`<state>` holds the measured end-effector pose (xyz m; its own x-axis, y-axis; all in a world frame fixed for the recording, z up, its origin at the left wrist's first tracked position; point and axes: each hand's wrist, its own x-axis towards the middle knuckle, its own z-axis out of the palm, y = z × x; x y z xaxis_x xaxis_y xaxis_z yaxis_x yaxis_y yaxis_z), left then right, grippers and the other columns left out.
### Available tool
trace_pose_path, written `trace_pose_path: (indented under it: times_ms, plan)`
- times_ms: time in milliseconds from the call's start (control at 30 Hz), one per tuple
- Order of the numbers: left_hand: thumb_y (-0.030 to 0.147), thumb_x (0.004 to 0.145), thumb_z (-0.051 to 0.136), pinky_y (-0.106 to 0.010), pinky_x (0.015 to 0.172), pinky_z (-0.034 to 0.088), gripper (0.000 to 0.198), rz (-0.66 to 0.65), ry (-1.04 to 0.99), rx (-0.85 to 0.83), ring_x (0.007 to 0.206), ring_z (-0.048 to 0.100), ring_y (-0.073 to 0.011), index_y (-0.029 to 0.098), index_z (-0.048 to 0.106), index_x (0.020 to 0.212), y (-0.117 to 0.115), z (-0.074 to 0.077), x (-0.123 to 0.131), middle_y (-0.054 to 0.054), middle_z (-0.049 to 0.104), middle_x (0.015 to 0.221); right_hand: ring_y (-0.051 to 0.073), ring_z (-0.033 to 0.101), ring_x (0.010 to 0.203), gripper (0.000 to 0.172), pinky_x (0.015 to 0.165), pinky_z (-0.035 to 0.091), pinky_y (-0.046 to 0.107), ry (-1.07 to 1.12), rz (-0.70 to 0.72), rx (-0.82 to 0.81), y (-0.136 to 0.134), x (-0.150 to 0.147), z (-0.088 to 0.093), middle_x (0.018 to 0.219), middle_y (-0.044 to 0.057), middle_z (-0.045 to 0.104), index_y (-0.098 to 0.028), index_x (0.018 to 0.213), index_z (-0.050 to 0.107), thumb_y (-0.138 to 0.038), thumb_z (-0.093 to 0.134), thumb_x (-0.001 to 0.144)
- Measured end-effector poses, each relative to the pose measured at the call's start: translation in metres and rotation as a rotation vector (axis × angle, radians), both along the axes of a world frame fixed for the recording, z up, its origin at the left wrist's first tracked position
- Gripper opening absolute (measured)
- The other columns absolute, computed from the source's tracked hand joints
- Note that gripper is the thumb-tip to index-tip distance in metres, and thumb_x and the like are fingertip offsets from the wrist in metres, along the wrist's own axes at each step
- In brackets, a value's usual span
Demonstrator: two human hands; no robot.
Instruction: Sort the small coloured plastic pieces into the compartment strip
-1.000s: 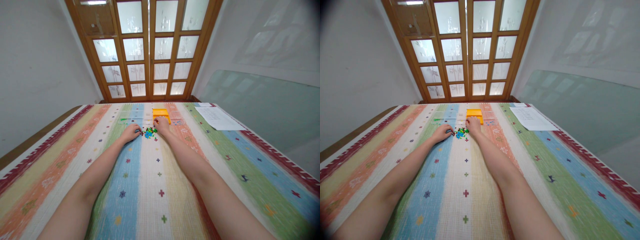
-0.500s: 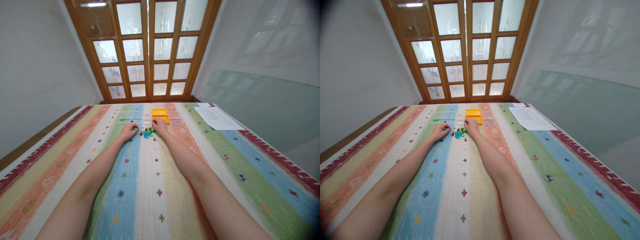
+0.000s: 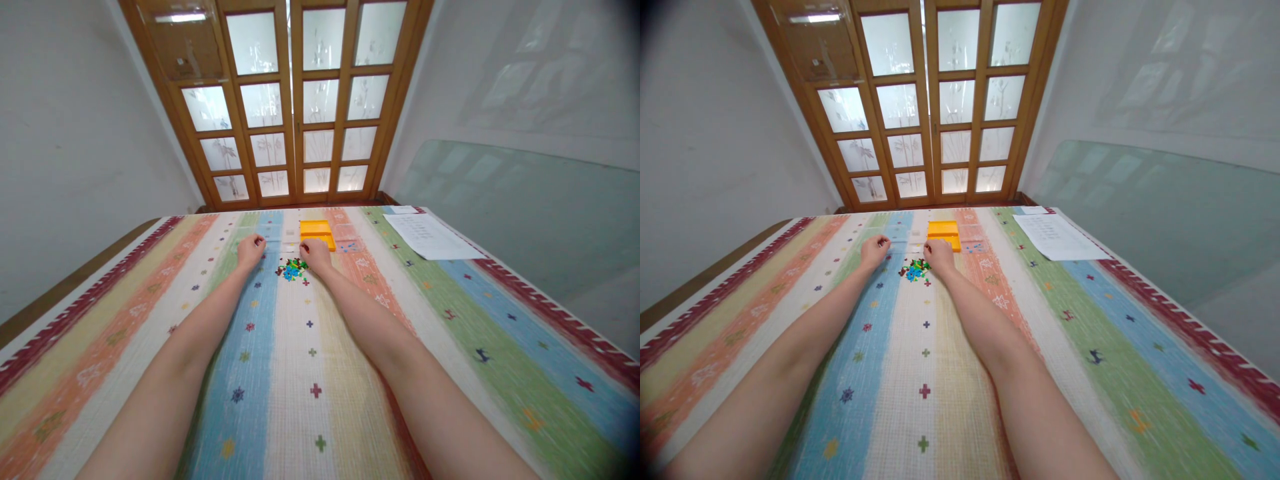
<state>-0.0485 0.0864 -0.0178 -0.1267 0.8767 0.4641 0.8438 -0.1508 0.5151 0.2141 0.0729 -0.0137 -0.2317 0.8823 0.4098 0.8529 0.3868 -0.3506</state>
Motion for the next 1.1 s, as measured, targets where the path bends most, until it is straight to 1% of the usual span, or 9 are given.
trace_pose_path:
  times_ms: [100, 200, 267, 433, 533, 600, 700, 867, 1100]
  plan:
    - [0.033, 0.091, 0.06, -0.032, 0.078, 0.045, 0.021, -0.014, 0.006, -0.002, 0.084, 0.065, -0.0224, 0.02, 0.076, 0.094, -0.006, -0.007, 0.005, -0.006, 0.073, 0.087, 0.025, 0.06, 0.097, 0.022, 0.082, 0.034, 0.033, -0.022, 0.023, 0.009, -0.001, 0.0, 0.001, 0.101, 0.009, 0.075, -0.02, 0.101, 0.076, -0.027, 0.055, 0.101]
    - [0.032, 0.091, 0.059, -0.033, 0.081, 0.045, 0.022, -0.023, 0.002, 0.043, 0.086, 0.064, -0.023, 0.02, 0.076, 0.096, -0.011, -0.011, 0.002, -0.006, 0.073, 0.088, 0.025, 0.06, 0.099, 0.021, 0.085, 0.034, 0.034, -0.053, 0.092, 0.057, -0.003, -0.002, 0.003, 0.102, 0.01, 0.075, -0.02, 0.101, 0.076, -0.027, 0.056, 0.101]
    - [0.032, 0.091, 0.059, -0.033, 0.082, 0.045, 0.022, -0.029, 0.005, 0.061, 0.085, 0.064, -0.023, 0.02, 0.076, 0.095, -0.012, -0.012, -0.003, -0.007, 0.073, 0.088, 0.025, 0.059, 0.101, 0.02, 0.088, 0.034, 0.035, -0.071, 0.175, 0.088, -0.006, -0.006, 0.004, 0.103, 0.009, 0.074, -0.02, 0.102, 0.075, -0.027, 0.057, 0.101]
    - [0.033, 0.091, 0.059, -0.032, 0.077, 0.045, 0.021, -0.032, -0.024, 0.045, 0.08, 0.064, -0.0212, 0.02, 0.075, 0.095, -0.013, -0.015, -0.011, -0.005, 0.073, 0.086, 0.025, 0.056, 0.107, 0.017, 0.093, 0.033, 0.035, -0.173, 0.463, 0.115, -0.021, -0.026, 0.012, 0.104, 0.009, 0.072, -0.021, 0.105, 0.076, -0.027, 0.06, 0.101]
    - [0.035, 0.092, 0.057, -0.031, 0.075, 0.046, 0.023, -0.059, -0.051, 0.007, 0.079, 0.064, -0.0208, 0.02, 0.075, 0.095, -0.014, -0.017, -0.01, -0.005, 0.073, 0.084, 0.026, 0.054, 0.11, 0.018, 0.096, 0.032, 0.036, -0.248, 0.561, 0.113, -0.034, -0.038, 0.016, 0.108, 0.01, 0.071, -0.022, 0.108, 0.076, -0.028, 0.06, 0.101]
    - [0.036, 0.093, 0.057, -0.03, 0.075, 0.046, 0.024, -0.089, -0.065, -0.012, 0.079, 0.064, -0.021, 0.02, 0.075, 0.095, -0.015, -0.017, -0.007, -0.005, 0.074, 0.084, 0.027, 0.053, 0.112, 0.019, 0.096, 0.033, 0.037, -0.283, 0.558, 0.105, -0.041, -0.044, 0.017, 0.11, 0.01, 0.07, -0.022, 0.108, 0.076, -0.028, 0.06, 0.102]
    - [0.034, 0.092, 0.057, -0.03, 0.076, 0.047, 0.024, -0.114, -0.069, -0.031, 0.082, 0.066, -0.0216, 0.02, 0.075, 0.097, -0.016, -0.017, -0.004, -0.006, 0.075, 0.087, 0.027, 0.053, 0.111, 0.019, 0.095, 0.034, 0.038, -0.308, 0.503, 0.07, -0.047, -0.047, 0.017, 0.109, 0.011, 0.07, -0.021, 0.107, 0.077, -0.025, 0.059, 0.101]
    - [0.031, 0.092, 0.056, -0.032, 0.08, 0.049, 0.024, -0.147, -0.037, -0.041, 0.085, 0.066, -0.0224, 0.02, 0.077, 0.098, -0.018, -0.014, -0.002, -0.007, 0.077, 0.093, 0.028, 0.055, 0.109, 0.019, 0.092, 0.037, 0.036, -0.278, 0.417, 0.009, -0.049, -0.049, 0.016, 0.108, 0.011, 0.07, -0.022, 0.106, 0.077, -0.024, 0.06, 0.099]
    - [0.033, 0.093, 0.055, -0.033, 0.083, 0.049, 0.027, -0.151, -0.008, -0.069, 0.089, 0.067, -0.0231, 0.02, 0.077, 0.101, -0.019, -0.014, 0.0, -0.008, 0.077, 0.098, 0.027, 0.059, 0.105, 0.017, 0.088, 0.041, 0.034, -0.214, 0.342, -0.058, -0.048, -0.055, 0.013, 0.106, 0.01, 0.072, -0.023, 0.101, 0.079, -0.023, 0.063, 0.096]
